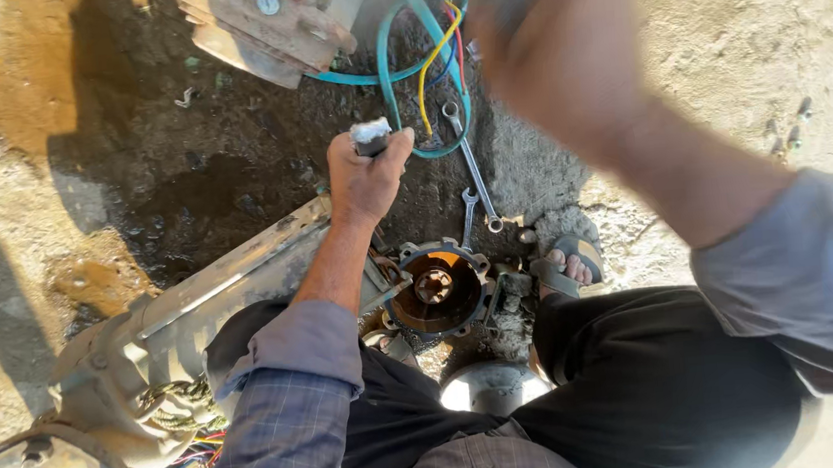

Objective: The person sits on the ground and uses a hammer and wrench to work on a piece of machinery. They repeatedly strike a component and adjust parts with their hands.

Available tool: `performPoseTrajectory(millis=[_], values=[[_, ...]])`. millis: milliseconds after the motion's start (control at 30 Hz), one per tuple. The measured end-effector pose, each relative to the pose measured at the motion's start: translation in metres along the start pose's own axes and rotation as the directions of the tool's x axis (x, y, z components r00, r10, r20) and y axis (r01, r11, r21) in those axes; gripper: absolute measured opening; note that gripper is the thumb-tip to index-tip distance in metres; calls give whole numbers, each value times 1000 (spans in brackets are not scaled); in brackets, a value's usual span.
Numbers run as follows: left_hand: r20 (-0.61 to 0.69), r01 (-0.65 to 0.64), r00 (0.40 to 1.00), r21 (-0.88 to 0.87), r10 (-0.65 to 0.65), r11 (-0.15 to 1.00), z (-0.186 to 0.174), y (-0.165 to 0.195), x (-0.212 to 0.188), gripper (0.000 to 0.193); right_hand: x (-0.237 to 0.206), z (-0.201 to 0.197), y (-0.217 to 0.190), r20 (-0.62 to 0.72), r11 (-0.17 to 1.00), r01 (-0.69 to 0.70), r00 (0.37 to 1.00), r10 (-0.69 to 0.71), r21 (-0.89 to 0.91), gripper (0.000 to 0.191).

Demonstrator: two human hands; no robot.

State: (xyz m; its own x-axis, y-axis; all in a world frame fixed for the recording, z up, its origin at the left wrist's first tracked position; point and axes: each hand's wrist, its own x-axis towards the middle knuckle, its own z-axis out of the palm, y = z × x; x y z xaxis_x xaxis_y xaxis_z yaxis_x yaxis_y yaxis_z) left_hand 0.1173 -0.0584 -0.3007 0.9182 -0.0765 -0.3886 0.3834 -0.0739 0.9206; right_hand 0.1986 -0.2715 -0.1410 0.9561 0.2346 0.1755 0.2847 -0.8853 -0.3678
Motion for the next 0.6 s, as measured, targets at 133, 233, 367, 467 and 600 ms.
performPoseTrajectory(millis=[133,233,367,467,600], values=[[28,65,998,-165,-62,984,-2,10,4,21,-7,-10,-14,312,930,239,939,-148,-279,7],[15,45,999,-175,-43,984,-7,9,3,27,-8,-24,11,-14,949,296,954,-299,-106,16],[14,33,999,-199,-31,979,-9,-1,11,29,3,-6,15,70,996,39,997,-34,-75,31],[35,132,991,-221,-127,966,-9,-5,11,23,13,19,-4,246,965,-199,940,238,-174,39],[94,56,993,149,-71,987,-2,-1,8,14,1,42,-22,557,872,316,828,-62,-373,12]])
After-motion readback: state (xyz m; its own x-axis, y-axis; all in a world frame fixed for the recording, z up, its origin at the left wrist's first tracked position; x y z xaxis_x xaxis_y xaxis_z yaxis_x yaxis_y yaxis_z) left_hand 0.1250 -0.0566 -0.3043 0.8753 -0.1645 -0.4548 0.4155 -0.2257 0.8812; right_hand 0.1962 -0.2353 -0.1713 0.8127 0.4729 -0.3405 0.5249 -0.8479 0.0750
